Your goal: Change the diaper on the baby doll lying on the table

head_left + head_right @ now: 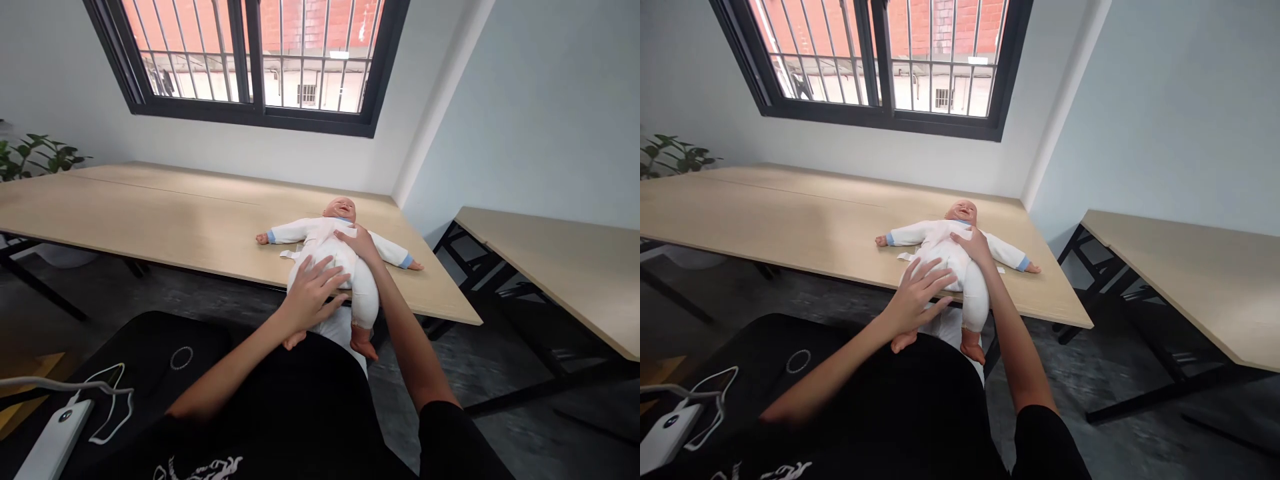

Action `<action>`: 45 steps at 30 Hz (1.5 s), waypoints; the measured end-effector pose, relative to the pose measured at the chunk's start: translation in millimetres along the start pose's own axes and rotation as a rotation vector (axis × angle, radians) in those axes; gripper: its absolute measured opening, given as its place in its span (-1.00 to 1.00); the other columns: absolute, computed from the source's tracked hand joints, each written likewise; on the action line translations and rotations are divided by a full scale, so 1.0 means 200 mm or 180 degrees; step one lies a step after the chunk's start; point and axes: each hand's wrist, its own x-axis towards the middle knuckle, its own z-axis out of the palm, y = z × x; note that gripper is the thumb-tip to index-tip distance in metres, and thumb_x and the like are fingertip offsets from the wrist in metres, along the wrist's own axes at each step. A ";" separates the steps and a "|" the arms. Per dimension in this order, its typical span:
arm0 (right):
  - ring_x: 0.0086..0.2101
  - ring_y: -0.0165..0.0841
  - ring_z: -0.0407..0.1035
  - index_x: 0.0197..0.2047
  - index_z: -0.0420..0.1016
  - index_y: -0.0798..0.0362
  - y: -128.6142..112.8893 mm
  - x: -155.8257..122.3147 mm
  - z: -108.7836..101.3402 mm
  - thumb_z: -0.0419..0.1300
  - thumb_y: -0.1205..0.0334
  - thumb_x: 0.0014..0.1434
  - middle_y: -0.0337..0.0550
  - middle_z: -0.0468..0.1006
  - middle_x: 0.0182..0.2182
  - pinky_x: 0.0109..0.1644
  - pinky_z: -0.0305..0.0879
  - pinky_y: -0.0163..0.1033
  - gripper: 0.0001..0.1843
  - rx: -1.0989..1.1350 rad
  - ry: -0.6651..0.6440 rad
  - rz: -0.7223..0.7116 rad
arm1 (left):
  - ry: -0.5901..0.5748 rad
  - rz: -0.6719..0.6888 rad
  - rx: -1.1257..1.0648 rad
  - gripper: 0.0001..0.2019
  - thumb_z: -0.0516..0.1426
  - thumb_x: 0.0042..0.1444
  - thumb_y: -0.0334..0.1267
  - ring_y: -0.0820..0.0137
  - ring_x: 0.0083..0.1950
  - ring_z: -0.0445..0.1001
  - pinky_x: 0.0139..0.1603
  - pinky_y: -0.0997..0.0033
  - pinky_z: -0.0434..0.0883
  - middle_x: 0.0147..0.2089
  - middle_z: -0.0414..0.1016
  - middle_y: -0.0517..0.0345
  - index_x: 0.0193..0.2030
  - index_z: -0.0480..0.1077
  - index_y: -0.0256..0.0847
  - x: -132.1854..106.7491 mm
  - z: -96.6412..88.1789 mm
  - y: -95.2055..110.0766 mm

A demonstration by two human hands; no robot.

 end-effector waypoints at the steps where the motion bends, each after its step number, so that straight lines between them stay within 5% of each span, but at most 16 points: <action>1: 0.03 -0.11 0.44 -0.02 0.44 0.13 0.00 -0.01 0.01 0.30 -0.06 0.13 0.09 0.56 0.03 0.11 0.31 -0.09 -0.51 -0.0114 0.0117 0.0003 | -0.0341 0.0209 -0.0012 -0.67 0.08 0.38 -0.09 0.09 0.50 0.14 0.56 -0.11 -0.31 0.32 0.43 -0.02 0.20 0.45 -0.07 0.08 -0.02 -0.01; 4: 0.02 -0.13 0.43 0.02 0.37 0.15 0.01 -0.04 0.05 0.22 -0.06 0.24 0.12 0.54 0.02 0.13 0.31 -0.10 -0.53 -0.0287 0.0299 -0.0028 | -0.0754 0.0413 -0.0128 -0.64 0.08 0.37 -0.09 0.12 0.49 0.17 0.56 -0.10 -0.34 0.38 0.36 -0.05 0.21 0.46 -0.11 0.30 -0.03 -0.09; 9: -0.01 -0.17 0.40 0.07 0.29 0.16 0.06 -0.08 0.03 0.10 0.02 0.32 0.11 0.50 0.00 0.10 0.30 -0.14 -0.58 -0.0333 0.0568 -0.0103 | -0.1115 0.0075 -0.0300 -0.62 0.00 0.42 -0.11 0.15 0.49 0.19 0.53 -0.15 -0.26 0.39 0.36 0.09 0.29 0.41 -0.03 0.52 -0.03 -0.27; 14: 0.04 -0.06 0.34 -0.02 0.39 0.18 0.14 -0.15 -0.06 -0.10 0.19 0.37 0.19 0.50 -0.06 0.19 0.20 -0.01 -0.67 -0.1122 0.1262 -0.0177 | -0.1684 -0.0198 -0.0249 -0.58 -0.04 0.43 -0.01 0.17 0.57 -0.03 0.52 -0.20 -0.35 0.48 0.22 0.19 0.33 0.38 0.10 0.60 -0.04 -0.36; 22: 0.03 -0.03 0.34 -0.04 0.51 0.21 0.35 -0.35 -0.17 0.05 0.06 0.34 0.20 0.52 -0.07 0.22 0.20 0.00 -0.60 -0.1424 0.0779 0.0015 | -0.2051 -0.0468 -0.0117 -0.57 -0.08 0.41 0.10 -0.01 0.60 -0.23 0.36 -0.55 -0.47 0.57 -0.02 0.19 0.29 0.41 0.21 0.74 0.03 -0.41; 28: 0.00 0.00 0.33 -0.27 0.48 0.14 0.37 -0.39 -0.18 0.14 0.09 0.24 0.14 0.52 -0.14 0.19 0.22 0.03 -0.74 -0.1708 0.0585 -0.0070 | -0.2088 -0.0647 0.0055 -0.61 0.00 0.37 0.04 -0.05 0.59 -0.22 0.33 -0.63 -0.41 0.56 0.00 0.16 0.21 0.48 0.12 0.80 0.05 -0.39; 33: -0.21 -0.11 0.45 -0.32 0.41 0.10 0.36 -0.38 -0.20 0.19 0.04 0.17 0.05 0.58 -0.29 -0.02 0.33 -0.07 -0.74 -0.0721 0.0810 0.0211 | -0.2222 -0.0647 0.0226 -0.55 -0.06 0.37 0.12 0.03 0.61 -0.27 0.36 -0.62 -0.35 0.58 -0.07 0.29 0.27 0.41 0.19 0.80 0.04 -0.40; 39: -0.34 -0.21 0.49 -0.43 0.45 0.10 0.25 -0.35 -0.22 0.29 0.03 0.06 0.01 0.61 -0.38 -0.19 0.36 -0.19 -0.71 0.0842 0.0981 0.0431 | -0.2190 -0.0623 0.0188 -0.51 -0.13 0.38 0.16 0.05 0.61 -0.30 0.38 -0.59 -0.35 0.59 -0.11 0.37 0.31 0.37 0.23 0.79 0.07 -0.45; 45: -0.27 -0.17 0.52 -0.42 0.55 0.10 -0.06 -0.27 -0.14 0.28 0.22 0.14 -0.05 0.63 -0.36 -0.13 0.33 -0.16 -0.85 0.0001 0.0885 0.0060 | -0.2114 -0.0763 0.0159 -0.47 -0.15 0.38 0.15 0.08 0.61 -0.27 0.44 -0.50 -0.35 0.58 -0.06 0.32 0.38 0.29 0.17 0.79 0.09 -0.47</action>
